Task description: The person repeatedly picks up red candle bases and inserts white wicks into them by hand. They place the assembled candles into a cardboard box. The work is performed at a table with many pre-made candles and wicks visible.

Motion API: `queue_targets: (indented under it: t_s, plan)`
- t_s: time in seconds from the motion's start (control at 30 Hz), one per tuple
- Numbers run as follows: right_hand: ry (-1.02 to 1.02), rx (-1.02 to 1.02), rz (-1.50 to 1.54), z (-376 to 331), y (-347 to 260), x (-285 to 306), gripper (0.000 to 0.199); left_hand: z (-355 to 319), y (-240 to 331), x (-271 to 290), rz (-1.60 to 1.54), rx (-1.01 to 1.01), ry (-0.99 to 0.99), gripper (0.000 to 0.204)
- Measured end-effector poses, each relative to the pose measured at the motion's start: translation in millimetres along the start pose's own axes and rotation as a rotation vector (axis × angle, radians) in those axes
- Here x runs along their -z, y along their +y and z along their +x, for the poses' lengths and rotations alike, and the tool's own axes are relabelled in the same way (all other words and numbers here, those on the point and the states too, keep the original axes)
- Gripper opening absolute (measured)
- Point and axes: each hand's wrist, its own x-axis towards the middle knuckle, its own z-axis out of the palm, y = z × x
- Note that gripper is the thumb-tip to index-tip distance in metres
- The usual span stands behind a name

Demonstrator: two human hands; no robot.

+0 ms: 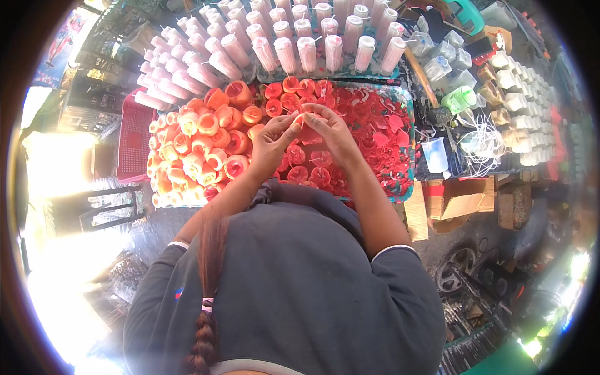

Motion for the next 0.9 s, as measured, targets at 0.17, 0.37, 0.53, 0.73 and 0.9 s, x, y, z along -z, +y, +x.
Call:
queue_targets:
  t_s: [0.17, 0.37, 0.53, 0.73, 0.9]
  plan:
    - [0.072, 0.017, -0.005, -1.5, 1.2, -6.8, 0.028, 4.0, -2.2, 4.0, 0.216, -0.166, 0.002, 0.023]
    - [0.209, 0.202, 0.315, 7.5, 32.2, -14.0, 0.018, 8.5, 6.0, -4.8, 0.434, -0.359, 0.131, 0.018]
    - [0.240, 0.132, 0.371, 11.9, 37.4, -17.7, 0.016, 11.8, 1.9, 1.6, 0.462, -0.154, 0.112, 0.019]
    - [0.166, 0.028, 0.263, -0.5, 22.4, -24.2, 0.021, 16.5, -21.1, 16.8, 0.082, 0.196, 0.047, 0.024]
    - [0.202, -0.035, 0.215, -1.8, 28.8, -10.5, 0.029, 6.4, -9.4, 19.6, 0.015, 0.199, -0.144, 0.033]
